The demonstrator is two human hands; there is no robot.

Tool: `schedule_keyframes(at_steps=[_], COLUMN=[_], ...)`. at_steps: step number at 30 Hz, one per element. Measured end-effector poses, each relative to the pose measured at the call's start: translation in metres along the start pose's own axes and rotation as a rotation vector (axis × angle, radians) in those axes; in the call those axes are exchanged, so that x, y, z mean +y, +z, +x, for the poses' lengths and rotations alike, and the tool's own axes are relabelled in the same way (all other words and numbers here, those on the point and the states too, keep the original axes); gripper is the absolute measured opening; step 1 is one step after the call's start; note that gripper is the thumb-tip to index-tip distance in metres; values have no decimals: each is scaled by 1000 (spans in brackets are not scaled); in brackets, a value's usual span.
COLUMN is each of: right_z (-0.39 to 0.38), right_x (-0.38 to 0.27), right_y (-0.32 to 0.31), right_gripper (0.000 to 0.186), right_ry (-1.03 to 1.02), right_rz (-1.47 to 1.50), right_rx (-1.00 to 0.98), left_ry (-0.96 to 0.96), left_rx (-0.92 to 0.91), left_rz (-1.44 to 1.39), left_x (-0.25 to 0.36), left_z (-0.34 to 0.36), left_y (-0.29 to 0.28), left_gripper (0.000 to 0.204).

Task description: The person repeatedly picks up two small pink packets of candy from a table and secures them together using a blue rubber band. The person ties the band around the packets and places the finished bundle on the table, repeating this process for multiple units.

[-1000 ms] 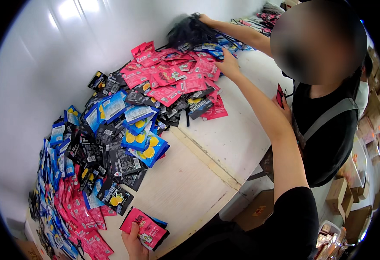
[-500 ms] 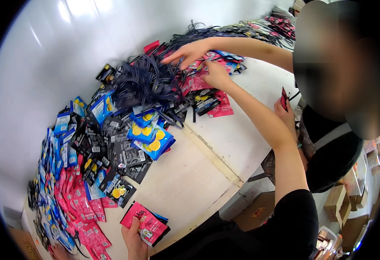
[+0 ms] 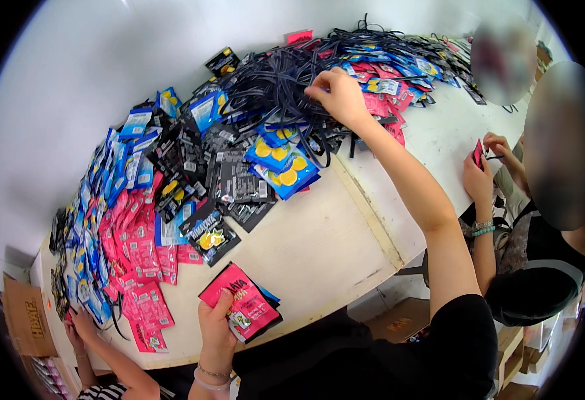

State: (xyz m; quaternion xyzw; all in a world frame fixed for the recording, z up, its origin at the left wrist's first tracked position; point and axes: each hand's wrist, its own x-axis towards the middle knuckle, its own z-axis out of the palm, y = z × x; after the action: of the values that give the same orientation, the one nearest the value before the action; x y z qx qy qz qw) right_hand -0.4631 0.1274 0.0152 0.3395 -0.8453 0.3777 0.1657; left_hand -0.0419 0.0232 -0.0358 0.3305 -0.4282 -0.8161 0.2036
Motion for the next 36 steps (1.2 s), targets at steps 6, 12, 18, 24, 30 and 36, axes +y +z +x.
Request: schedule_keyframes(at_steps=[6,12,18,24,30,36], right_z=[-7,-15,-109,-253,-317,-287], right_x=[-10,-56,-116,-166,-188,-139], right_y=[32,13,15,22,18,13], right_gripper=[21,12,5,12,29,16], right_ry=[-20,-162,-404,-534,-536,-351], right_rz=[-97,-66,67,397,604,379], right_rx=[24,275,101,-297,-368,-354], left_ry=[17,-2,-58,-54,53,100], left_rx=[-58,-176,-305,-319,-214,-199], left_rz=[-97,-128,-237,-198,-218,-150], left_x=[-4,2,-3,-17,-31,43], left_z=[-14,-41,-66,-75,-65,8], left_y=[4,-2,-23,-42,-66,-95], left_gripper=[22,24,25,38,33,29])
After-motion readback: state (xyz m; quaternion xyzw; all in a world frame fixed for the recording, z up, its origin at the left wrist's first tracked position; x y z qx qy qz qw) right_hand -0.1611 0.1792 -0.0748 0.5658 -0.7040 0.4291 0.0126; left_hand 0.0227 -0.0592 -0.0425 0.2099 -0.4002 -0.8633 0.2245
